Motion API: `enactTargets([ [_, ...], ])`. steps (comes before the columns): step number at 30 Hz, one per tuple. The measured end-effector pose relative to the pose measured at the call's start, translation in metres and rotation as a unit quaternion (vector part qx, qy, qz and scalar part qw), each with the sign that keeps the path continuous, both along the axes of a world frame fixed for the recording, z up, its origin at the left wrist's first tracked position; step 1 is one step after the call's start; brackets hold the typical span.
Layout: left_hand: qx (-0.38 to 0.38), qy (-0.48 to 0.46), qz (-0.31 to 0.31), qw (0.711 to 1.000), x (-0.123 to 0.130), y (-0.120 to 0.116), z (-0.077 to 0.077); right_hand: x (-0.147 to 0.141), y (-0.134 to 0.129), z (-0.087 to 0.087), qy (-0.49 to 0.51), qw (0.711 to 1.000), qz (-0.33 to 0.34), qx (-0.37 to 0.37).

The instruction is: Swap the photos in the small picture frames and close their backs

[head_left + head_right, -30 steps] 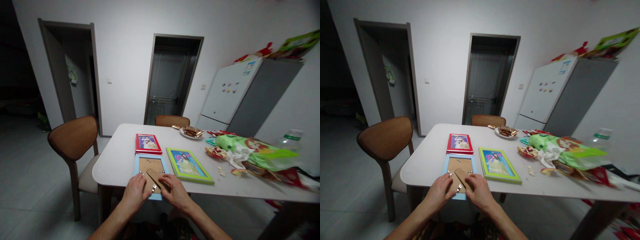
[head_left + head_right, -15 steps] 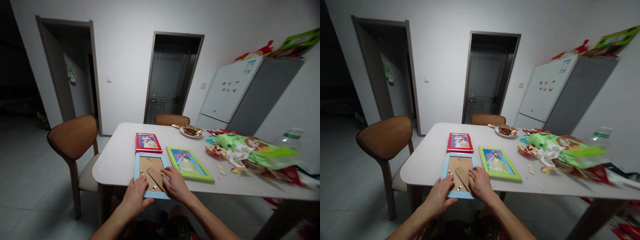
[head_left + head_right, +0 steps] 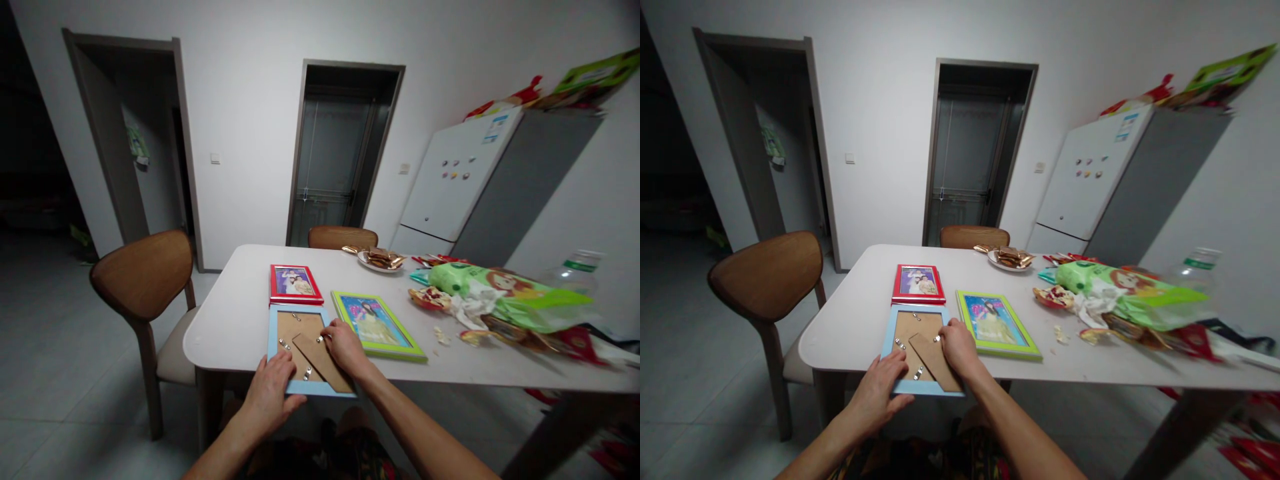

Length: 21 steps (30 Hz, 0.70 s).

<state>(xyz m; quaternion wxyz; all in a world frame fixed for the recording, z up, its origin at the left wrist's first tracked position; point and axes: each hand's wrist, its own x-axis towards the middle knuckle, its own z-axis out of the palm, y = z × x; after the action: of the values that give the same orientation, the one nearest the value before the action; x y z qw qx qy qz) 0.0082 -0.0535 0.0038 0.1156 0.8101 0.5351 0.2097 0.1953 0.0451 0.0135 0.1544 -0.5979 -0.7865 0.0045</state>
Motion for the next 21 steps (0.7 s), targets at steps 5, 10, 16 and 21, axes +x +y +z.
enactTargets([
  [5, 0.003, -0.008, 0.002, 1.000, 0.000, -0.002, 0.002, 0.001, 0.003, -0.006, 0.035, 0.999, 0.015, 0.027],
  [10, 0.008, -0.017, 0.005, 1.000, 0.000, -0.001, -0.002, 0.008, -0.006, -0.005, 0.048, 0.997, 0.066, 0.012],
  [16, 0.006, -0.023, 0.004, 1.000, 0.000, 0.000, -0.002, 0.007, -0.017, -0.002, 0.035, 0.997, 0.075, 0.010],
  [21, 0.009, -0.034, 0.000, 0.999, -0.001, -0.001, 0.000, -0.005, -0.044, -0.004, 0.049, 0.988, 0.126, 0.074],
])
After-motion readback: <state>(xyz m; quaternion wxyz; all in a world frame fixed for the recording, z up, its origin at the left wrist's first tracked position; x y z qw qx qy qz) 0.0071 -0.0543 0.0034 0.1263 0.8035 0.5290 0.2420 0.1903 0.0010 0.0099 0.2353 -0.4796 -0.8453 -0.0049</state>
